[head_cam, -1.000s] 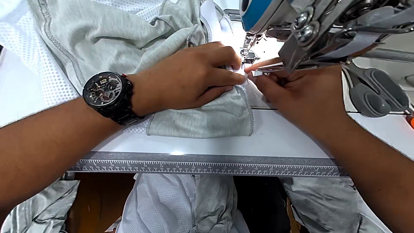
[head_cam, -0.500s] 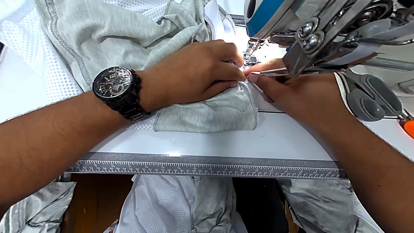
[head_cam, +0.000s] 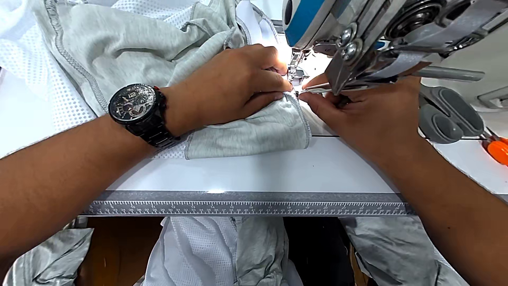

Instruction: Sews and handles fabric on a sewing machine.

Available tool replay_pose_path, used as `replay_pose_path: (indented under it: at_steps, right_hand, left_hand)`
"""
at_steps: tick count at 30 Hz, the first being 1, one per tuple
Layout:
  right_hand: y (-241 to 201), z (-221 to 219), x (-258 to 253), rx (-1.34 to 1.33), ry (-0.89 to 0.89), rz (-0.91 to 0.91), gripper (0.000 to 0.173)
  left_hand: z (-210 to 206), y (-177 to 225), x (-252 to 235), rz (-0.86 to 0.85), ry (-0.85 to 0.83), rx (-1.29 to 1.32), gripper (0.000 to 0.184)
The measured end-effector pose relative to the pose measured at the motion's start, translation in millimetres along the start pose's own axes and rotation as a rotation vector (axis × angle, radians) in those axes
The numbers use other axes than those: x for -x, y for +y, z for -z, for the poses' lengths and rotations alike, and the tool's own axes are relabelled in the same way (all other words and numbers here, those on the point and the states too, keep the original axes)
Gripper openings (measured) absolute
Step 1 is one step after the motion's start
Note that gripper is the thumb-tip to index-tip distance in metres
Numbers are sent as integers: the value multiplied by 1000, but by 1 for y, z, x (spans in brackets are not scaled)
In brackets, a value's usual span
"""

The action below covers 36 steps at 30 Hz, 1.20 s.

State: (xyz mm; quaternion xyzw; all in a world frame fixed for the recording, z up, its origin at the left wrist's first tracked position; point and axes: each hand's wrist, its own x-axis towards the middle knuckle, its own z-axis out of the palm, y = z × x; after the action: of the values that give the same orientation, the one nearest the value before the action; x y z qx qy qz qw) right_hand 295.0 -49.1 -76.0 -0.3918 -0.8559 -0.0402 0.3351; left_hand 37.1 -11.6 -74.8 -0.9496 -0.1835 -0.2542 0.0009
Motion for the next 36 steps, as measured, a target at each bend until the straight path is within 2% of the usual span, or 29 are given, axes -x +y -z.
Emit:
replay_pose_path:
  at_steps: [6,9,12,14,16,18,20,21,22,24,25,26,27,29,30,31,33,36]
  right_hand:
    - [4,10,0,34,-9,-24,21]
    - [-1,28,12,-57,-149,-128,23]
    - [-30,32,41,-155,-250,-219,30]
    - [-51,29,61,-88,-253,-247,34]
    - [-66,32,74,-45,-251,-261,37]
    - [-75,33,80,-59,-246,-264,34]
    - [-83,28,79,-87,-236,-242,33]
    - [-87,22,75,-100,-230,-234,37]
    - [-92,13,67,-104,-216,-237,44]
    - [-104,-11,39,-100,-185,-283,70]
    - [-114,-23,22,-100,-189,-326,83]
    - [-127,-37,7,-130,-143,-355,85]
    - [-143,-53,2,-218,-33,-340,74]
    - [-170,-97,24,-430,306,-72,40]
    - [-189,-65,36,-408,-22,-86,27]
    - [-193,-40,48,-355,-200,-74,17]
    - [-160,-6,76,-305,-152,-86,13]
    - [-80,31,74,-149,-50,-255,27]
  left_hand:
    - [2,-2,0,-31,23,43,25]
    - [2,-4,0,-33,21,61,24]
    - [5,-5,-4,-45,4,69,22]
    - [20,3,-13,-84,-100,-10,17]
    - [54,21,-25,-60,-346,-170,18]
    - [92,35,-37,73,-611,-218,32]
    - [125,31,-38,127,-679,-47,56]
    - [136,27,-38,112,-637,125,56]
    - [141,25,-41,112,-570,313,52]
    - [144,31,-48,126,-443,524,39]
    - [145,37,-52,117,-446,553,33]
    - [146,45,-54,98,-501,548,31]
    - [144,56,-53,96,-564,495,32]
    - [131,83,-39,105,-705,329,33]
    - [123,96,-29,117,-763,253,32]
    - [115,106,-19,138,-808,210,31]
    - [100,111,-1,164,-850,171,31]
    - [82,120,10,143,-773,128,36]
